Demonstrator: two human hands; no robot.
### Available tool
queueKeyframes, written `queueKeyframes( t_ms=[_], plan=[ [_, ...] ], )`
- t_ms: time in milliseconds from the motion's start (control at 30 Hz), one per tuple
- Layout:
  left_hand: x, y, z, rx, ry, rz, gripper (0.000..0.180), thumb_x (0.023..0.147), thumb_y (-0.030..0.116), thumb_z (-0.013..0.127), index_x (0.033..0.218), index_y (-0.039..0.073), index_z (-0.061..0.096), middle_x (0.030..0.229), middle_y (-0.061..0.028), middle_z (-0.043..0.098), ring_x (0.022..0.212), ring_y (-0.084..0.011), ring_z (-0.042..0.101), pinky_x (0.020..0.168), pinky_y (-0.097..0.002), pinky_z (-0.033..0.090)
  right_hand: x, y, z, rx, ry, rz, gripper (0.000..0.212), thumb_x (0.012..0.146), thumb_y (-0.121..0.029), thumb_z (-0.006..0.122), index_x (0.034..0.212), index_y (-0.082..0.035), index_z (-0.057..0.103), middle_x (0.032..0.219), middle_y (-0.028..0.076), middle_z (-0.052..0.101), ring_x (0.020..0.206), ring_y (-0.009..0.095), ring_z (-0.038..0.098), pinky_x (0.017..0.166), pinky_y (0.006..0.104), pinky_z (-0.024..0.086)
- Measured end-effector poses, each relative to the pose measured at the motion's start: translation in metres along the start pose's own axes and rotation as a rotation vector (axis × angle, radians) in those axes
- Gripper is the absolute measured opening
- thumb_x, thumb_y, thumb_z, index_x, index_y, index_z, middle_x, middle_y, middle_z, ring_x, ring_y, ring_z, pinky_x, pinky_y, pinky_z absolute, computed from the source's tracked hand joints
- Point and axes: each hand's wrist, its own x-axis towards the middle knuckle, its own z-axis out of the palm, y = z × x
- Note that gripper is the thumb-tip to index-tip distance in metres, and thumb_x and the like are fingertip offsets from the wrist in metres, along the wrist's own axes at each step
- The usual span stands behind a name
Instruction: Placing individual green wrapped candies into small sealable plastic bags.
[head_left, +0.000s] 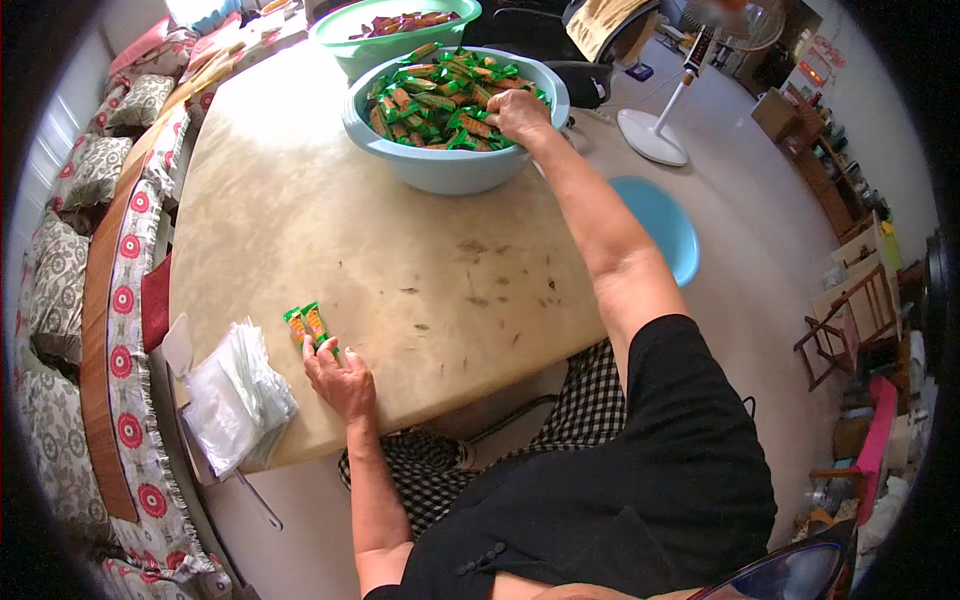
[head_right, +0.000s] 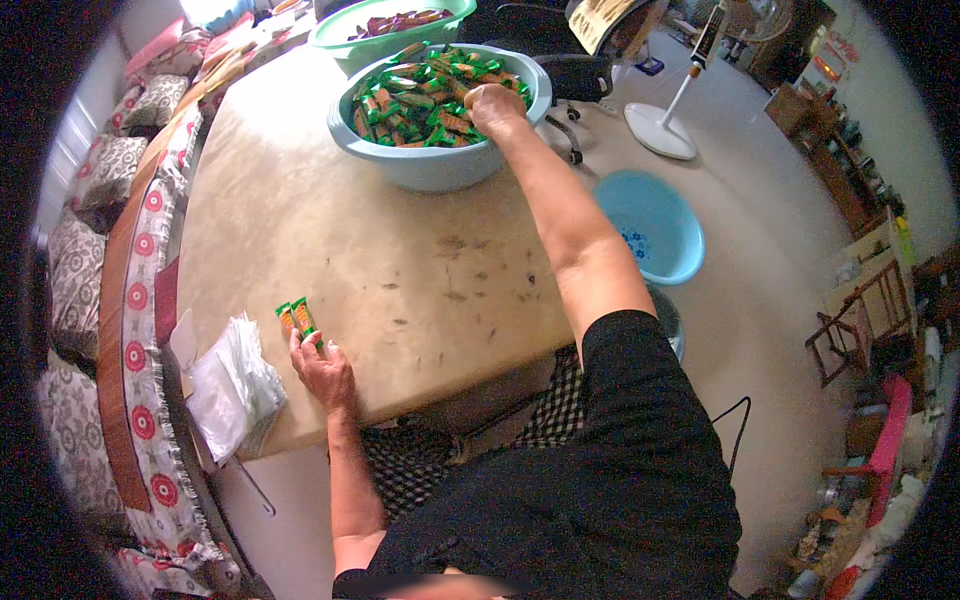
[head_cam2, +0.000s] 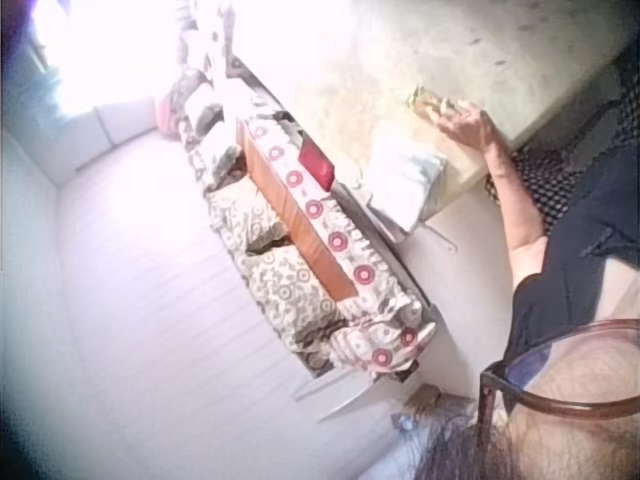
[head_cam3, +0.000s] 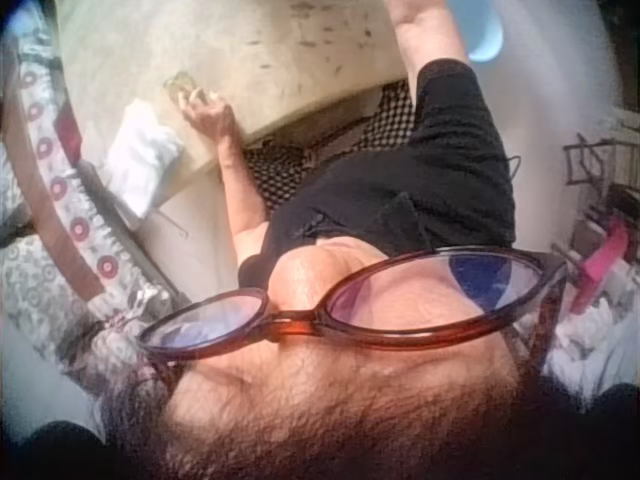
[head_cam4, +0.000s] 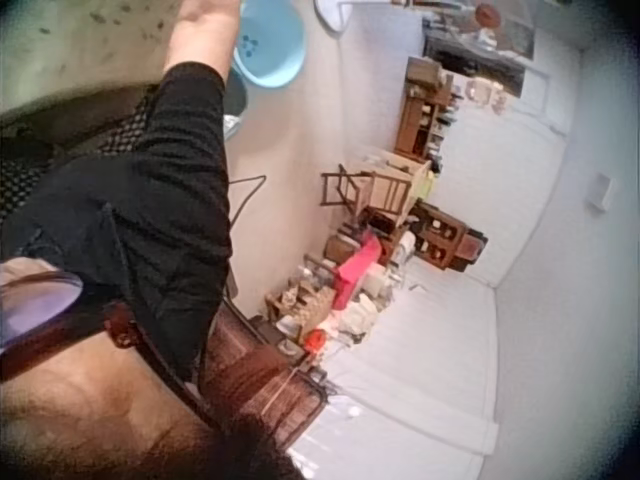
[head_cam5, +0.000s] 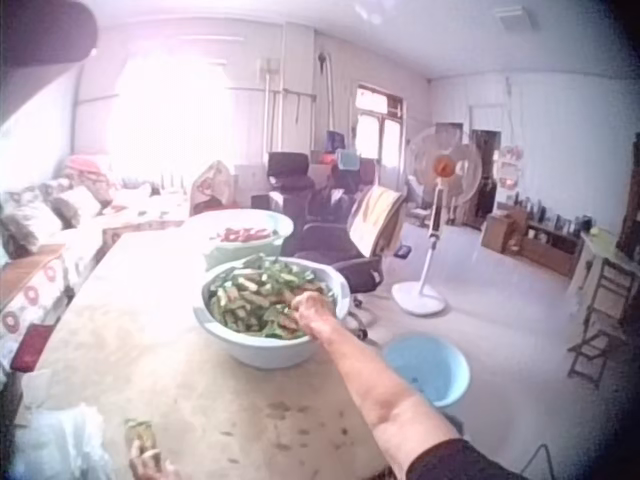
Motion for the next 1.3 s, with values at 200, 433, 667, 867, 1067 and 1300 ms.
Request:
queueKeyframes(
  t_ms=[200,433,667,867,1067,1300],
  plan=[
    [0.0,-0.002,-0.002,0.028,-0.014,0.001,0.024,0.074,0.007,0.061,0.098,0.004,0.058,0.128,-0.0174,0.047,0.12,-0.0345,0.044,0.1,-0.0457,0.035,0.013,0.014,-0.009,0.355,0.457,-0.237,0.017,0.08,-0.021,0.063,0.09,-0.009,0.069,0.081,0.01,0.068,0.072,0.024,0.065,0.067,0.0352,0.05],
    [0.001,0.001,0.005,-0.011,-0.018,0.025,0.022,0.074,0.008,0.062,0.096,0.005,0.059,0.126,-0.016,0.049,0.118,-0.0335,0.046,0.099,-0.0452,0.036,0.045,0.056,0.001,0.789,0.583,-0.066,0.011,0.08,-0.017,0.065,0.083,-0.008,0.068,0.074,0.012,0.067,0.068,0.026,0.065,0.066,0.0357,0.051],
    [-0.001,-0.004,-0.002,0.015,-0.035,-0.012,0.022,0.074,0.008,0.062,0.096,0.005,0.059,0.125,-0.016,0.05,0.118,-0.0328,0.046,0.097,-0.0443,0.037,0.016,0.026,0.009,0.165,0.197,-0.182,0.014,0.071,-0.016,0.062,0.079,-0.005,0.066,0.097,0.017,0.061,0.092,0.03,0.061,0.084,0.0376,0.049],
    [0.001,0.0,-0.003,-0.019,-0.044,-0.021,0.022,0.074,0.008,0.062,0.096,0.005,0.059,0.127,-0.0161,0.049,0.12,-0.0324,0.045,0.098,-0.0444,0.036,0.022,0.01,0.012,0.193,0.283,0.032,0.046,0.072,-0.03,0.065,0.106,-0.002,0.054,0.102,0.018,0.06,0.097,0.035,0.059,0.087,0.0413,0.048],
    [0.0,0.001,-0.003,-0.027,-0.076,-0.054,0.022,0.074,0.008,0.061,0.096,0.005,0.059,0.127,-0.0158,0.049,0.12,-0.0323,0.045,0.098,-0.0445,0.036,0.035,0.008,0.023,-0.062,0.211,-0.011,0.051,0.074,-0.034,0.069,0.111,-0.003,0.053,0.11,0.019,0.061,0.107,0.035,0.056,0.091,0.0429,0.045],
    [0.0,0.002,-0.005,-0.014,-0.037,-0.038,0.019,0.075,0.008,0.061,0.093,0.004,0.06,0.124,-0.016,0.05,0.116,-0.033,0.048,0.096,-0.0446,0.038,0.035,0.009,0.03,-0.034,0.126,-0.002,0.036,0.075,-0.024,0.063,0.103,-0.003,0.056,0.106,0.021,0.06,0.104,0.036,0.057,0.089,0.044,0.046]
  ],
)
